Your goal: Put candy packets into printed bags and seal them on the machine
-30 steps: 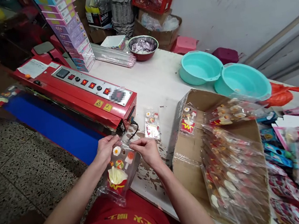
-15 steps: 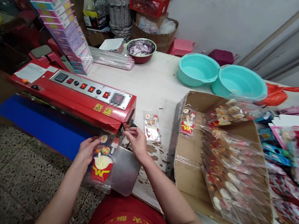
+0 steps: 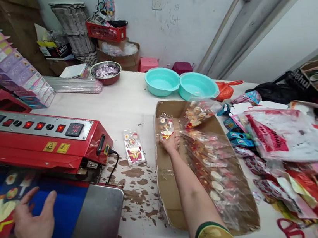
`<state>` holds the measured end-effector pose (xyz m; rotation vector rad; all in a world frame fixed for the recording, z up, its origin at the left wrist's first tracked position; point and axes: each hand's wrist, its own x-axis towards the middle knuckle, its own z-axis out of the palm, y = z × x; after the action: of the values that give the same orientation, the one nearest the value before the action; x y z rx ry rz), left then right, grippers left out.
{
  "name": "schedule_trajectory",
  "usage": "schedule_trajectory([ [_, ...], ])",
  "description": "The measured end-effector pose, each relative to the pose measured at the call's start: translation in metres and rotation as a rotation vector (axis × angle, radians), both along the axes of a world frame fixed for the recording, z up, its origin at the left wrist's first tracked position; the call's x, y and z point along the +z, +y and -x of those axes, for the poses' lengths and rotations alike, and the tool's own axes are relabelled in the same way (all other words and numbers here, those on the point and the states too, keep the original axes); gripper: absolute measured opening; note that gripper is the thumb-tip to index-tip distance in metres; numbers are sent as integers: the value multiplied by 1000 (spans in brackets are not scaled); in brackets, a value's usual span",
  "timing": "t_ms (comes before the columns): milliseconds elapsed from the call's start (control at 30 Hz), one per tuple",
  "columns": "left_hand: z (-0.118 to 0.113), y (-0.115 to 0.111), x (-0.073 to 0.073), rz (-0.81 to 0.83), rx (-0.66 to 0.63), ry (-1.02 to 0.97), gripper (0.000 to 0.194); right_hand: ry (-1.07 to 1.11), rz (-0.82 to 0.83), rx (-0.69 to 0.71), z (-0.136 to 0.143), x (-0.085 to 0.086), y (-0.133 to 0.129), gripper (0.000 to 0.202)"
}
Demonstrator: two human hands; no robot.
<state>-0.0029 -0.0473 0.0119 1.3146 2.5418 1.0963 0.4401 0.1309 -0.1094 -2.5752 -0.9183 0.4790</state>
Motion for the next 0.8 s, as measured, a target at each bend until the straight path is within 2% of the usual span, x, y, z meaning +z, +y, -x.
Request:
schedule_trajectory([
  [67,-27,-6,-6,-37,-127,-9,60,-23,-12,-14,0,10,-8,108],
  [167,-71,-5,-9,-59,-317,-224,50,-71,-137,37,2,48,-37,109],
  [267,-123,5,1,54,-490,-634,44,-104,-271,163,19,98,-82,111],
  [333,-160,14,12,166,-610,-925,51,-118,-338,260,44,125,-118,111],
  [400,-192,22,22,248,-710,-1197,67,-107,-381,342,73,140,-153,110],
  [467,-210,26,28,260,-756,-1428,76,-41,-403,421,98,146,-183,108],
  [533,-210,26,31,252,-756,-1574,73,46,-439,489,110,147,-201,103],
  [600,-193,22,32,292,-758,-1612,68,97,-508,516,106,152,-203,92],
  [700,-152,12,34,408,-756,-1556,66,192,-627,496,80,166,-177,72],
  [800,-115,1,32,491,-775,-1499,64,616,-584,538,65,181,-140,66],
])
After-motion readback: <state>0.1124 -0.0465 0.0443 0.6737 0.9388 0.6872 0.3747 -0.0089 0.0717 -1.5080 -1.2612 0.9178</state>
